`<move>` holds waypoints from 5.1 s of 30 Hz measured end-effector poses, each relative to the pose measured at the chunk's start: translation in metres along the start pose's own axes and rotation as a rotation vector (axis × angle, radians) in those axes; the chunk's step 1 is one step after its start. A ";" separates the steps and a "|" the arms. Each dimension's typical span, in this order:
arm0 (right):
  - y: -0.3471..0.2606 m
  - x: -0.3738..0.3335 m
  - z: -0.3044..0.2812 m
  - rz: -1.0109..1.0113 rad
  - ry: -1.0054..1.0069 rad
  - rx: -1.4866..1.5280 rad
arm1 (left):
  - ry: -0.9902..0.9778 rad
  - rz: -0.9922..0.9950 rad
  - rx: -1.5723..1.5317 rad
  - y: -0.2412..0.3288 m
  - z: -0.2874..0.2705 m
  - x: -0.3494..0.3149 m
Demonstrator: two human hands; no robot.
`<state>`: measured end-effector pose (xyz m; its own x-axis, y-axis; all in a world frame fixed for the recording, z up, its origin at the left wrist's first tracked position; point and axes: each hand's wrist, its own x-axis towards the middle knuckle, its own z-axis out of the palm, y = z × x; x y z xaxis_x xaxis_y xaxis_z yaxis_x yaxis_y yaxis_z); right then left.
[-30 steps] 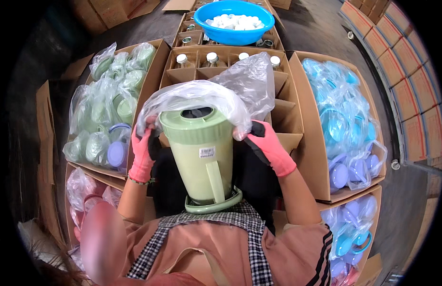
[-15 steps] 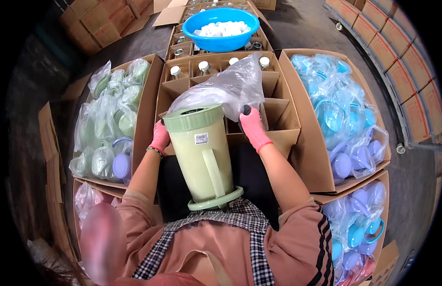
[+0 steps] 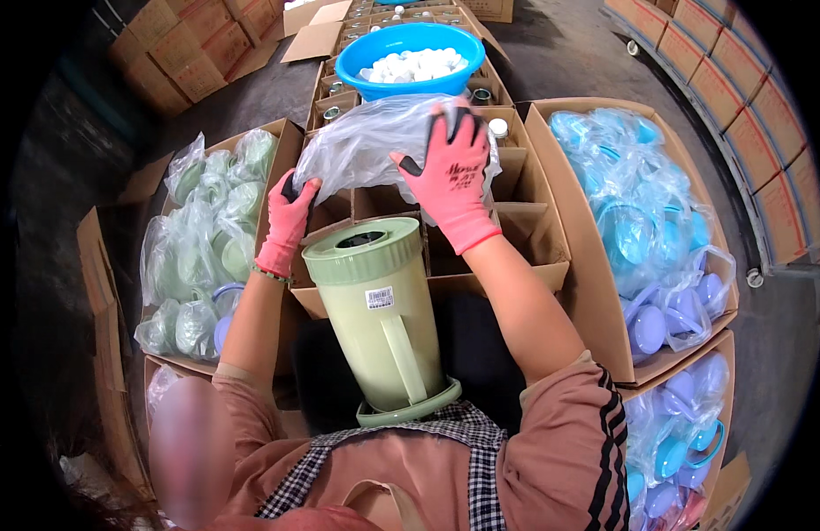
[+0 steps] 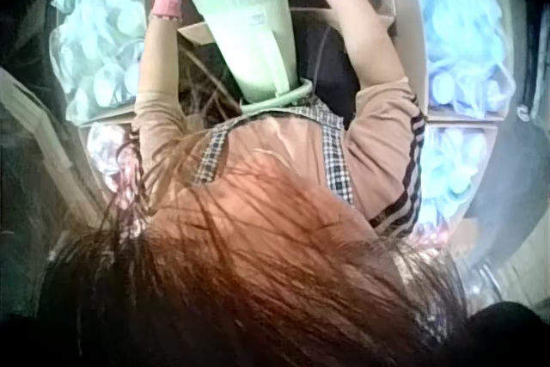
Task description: The person assembles plastic pitchers by inserting a metal strainer and securing the lid, then wraps each unit in a clear plastic bag. They handle blue, purple, and green pitchers, placing the wrapped units into cardboard boxes.
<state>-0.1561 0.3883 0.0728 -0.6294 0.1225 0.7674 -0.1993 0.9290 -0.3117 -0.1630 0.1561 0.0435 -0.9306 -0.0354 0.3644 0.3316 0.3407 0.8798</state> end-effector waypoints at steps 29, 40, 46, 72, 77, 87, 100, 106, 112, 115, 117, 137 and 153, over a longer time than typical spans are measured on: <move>0.050 -0.138 0.033 0.670 -0.551 1.349 | -0.277 -0.380 -0.636 -0.059 -0.022 -0.090; 0.042 -0.147 -0.078 0.086 -1.011 0.752 | -0.502 0.330 0.378 0.016 -0.062 -0.181; 0.038 -0.131 -0.108 0.562 -0.949 1.258 | -0.101 -0.163 -0.006 0.056 -0.052 -0.201; 0.015 -0.224 -0.213 0.225 -0.959 0.841 | -1.201 1.044 0.941 0.091 0.061 -0.199; 0.023 -0.222 -0.249 0.175 -0.952 0.961 | -1.155 0.952 0.887 0.134 0.055 -0.160; 0.046 -0.181 -0.261 0.676 -0.093 1.227 | -0.284 0.435 0.609 0.163 -0.055 -0.083; 0.076 -0.233 -0.229 1.395 -0.464 1.643 | -0.269 -0.140 0.040 0.149 0.034 -0.133; 0.093 -0.234 -0.257 1.256 -0.303 1.479 | -0.436 -0.192 -0.027 0.153 0.034 -0.153; 0.091 -0.142 -0.320 1.027 -0.259 1.783 | -0.632 0.238 0.426 0.180 0.038 -0.170; 0.042 -0.106 -0.330 0.552 -0.537 1.501 | -0.613 0.484 0.416 0.216 0.074 -0.181; 0.043 -0.090 -0.340 0.568 -0.459 1.710 | -0.646 0.276 0.273 0.227 0.083 -0.163; 0.119 -0.065 -0.504 0.050 0.659 1.531 | -1.542 0.238 -0.788 0.311 0.316 -0.215; 0.135 -0.090 -0.431 -0.056 0.850 0.770 | -1.356 0.718 -0.805 0.302 0.332 -0.249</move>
<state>0.1971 0.6527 0.2033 0.0468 0.5559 0.8299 -0.8015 0.5168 -0.3009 0.1177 0.5799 0.1170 0.1071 0.7954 0.5966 0.2995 -0.5980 0.7434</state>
